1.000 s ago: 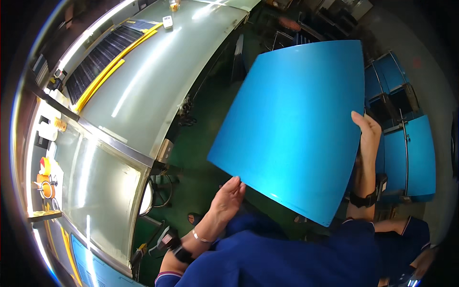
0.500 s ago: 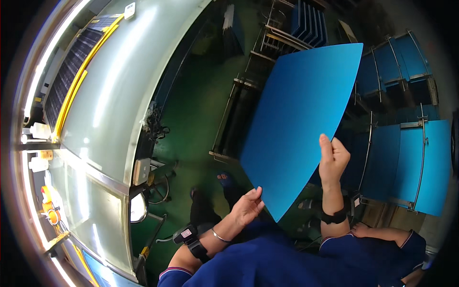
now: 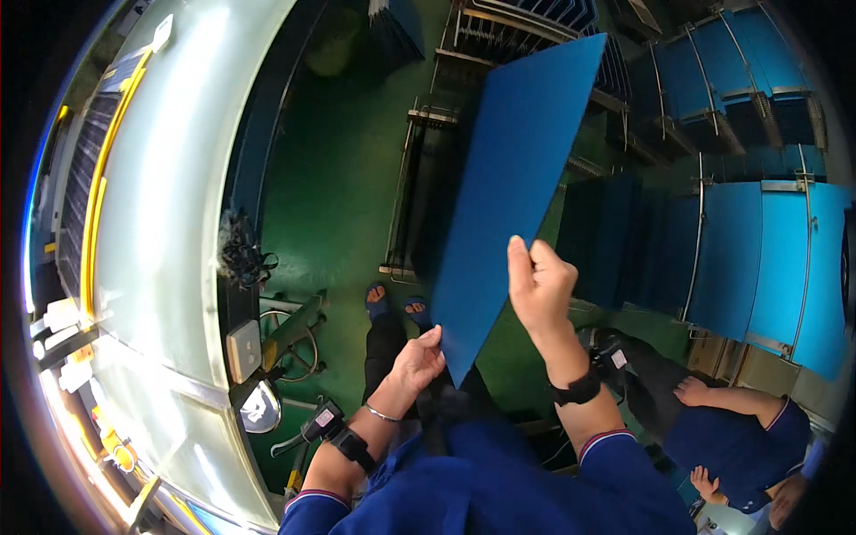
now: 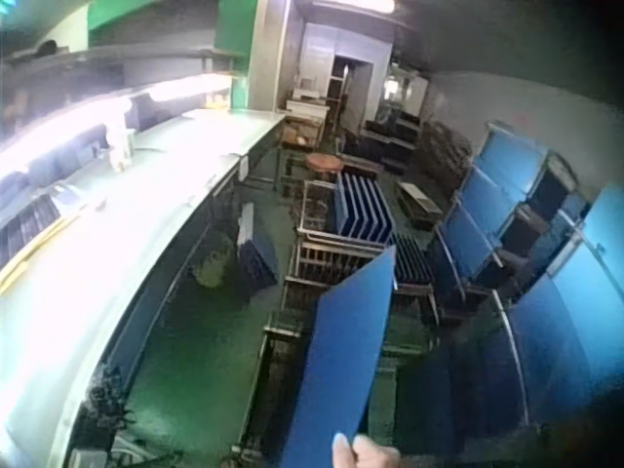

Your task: Retrieving metal panels from a rack, placing them on a workstation for inspection and film application, and returning them.

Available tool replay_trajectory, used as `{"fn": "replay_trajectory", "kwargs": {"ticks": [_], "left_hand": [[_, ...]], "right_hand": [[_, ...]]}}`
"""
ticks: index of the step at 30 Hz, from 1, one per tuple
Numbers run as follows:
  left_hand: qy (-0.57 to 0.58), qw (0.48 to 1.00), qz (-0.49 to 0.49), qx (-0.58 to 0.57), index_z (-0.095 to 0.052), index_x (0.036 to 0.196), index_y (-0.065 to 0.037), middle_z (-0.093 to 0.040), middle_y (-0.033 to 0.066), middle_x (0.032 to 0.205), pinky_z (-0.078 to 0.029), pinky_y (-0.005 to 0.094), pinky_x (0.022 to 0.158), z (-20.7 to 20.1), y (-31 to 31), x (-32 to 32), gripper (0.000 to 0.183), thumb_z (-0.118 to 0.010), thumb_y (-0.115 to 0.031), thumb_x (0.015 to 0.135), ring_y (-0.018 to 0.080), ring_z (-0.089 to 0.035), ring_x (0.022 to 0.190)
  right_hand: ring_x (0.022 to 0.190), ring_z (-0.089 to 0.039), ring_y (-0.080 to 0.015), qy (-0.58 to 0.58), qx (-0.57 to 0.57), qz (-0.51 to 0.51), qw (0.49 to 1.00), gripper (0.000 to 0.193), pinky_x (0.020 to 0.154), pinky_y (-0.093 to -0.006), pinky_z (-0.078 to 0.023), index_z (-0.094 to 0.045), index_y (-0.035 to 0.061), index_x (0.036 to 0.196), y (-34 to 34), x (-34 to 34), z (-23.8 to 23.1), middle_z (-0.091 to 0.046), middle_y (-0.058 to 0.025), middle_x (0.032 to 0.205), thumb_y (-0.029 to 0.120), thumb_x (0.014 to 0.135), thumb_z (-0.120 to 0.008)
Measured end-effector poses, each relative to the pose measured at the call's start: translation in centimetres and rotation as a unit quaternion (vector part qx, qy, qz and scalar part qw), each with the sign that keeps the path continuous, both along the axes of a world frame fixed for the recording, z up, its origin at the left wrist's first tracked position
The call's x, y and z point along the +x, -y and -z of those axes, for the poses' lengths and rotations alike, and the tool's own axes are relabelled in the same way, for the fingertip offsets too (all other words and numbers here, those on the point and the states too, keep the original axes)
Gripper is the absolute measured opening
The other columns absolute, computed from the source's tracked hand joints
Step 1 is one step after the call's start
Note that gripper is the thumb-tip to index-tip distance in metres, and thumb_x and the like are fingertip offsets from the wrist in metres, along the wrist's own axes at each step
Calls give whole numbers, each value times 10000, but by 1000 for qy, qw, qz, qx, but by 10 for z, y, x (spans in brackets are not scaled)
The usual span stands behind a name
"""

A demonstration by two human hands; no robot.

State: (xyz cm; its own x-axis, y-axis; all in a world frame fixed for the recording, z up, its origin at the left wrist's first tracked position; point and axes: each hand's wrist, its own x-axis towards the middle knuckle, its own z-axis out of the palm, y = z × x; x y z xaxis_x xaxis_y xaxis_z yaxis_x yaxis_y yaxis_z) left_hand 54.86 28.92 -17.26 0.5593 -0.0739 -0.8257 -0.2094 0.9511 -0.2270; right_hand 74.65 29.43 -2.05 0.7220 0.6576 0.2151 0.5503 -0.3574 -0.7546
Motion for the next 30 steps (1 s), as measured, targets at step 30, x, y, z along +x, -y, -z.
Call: {"fn": "replay_trajectory", "kwargs": {"ticks": [30], "left_hand": [[14, 999, -38, -35, -574, 1052, -45, -632, 67, 1029, -476, 354, 897, 150, -7, -22, 164, -517, -128, 922, 208, -603, 976]], "right_hand": [[421, -544, -323, -65, -44, -48, 996, 256, 382, -383, -394, -452, 14, 623, -54, 1, 148, -486, -169, 466, 68, 855, -549]]}}
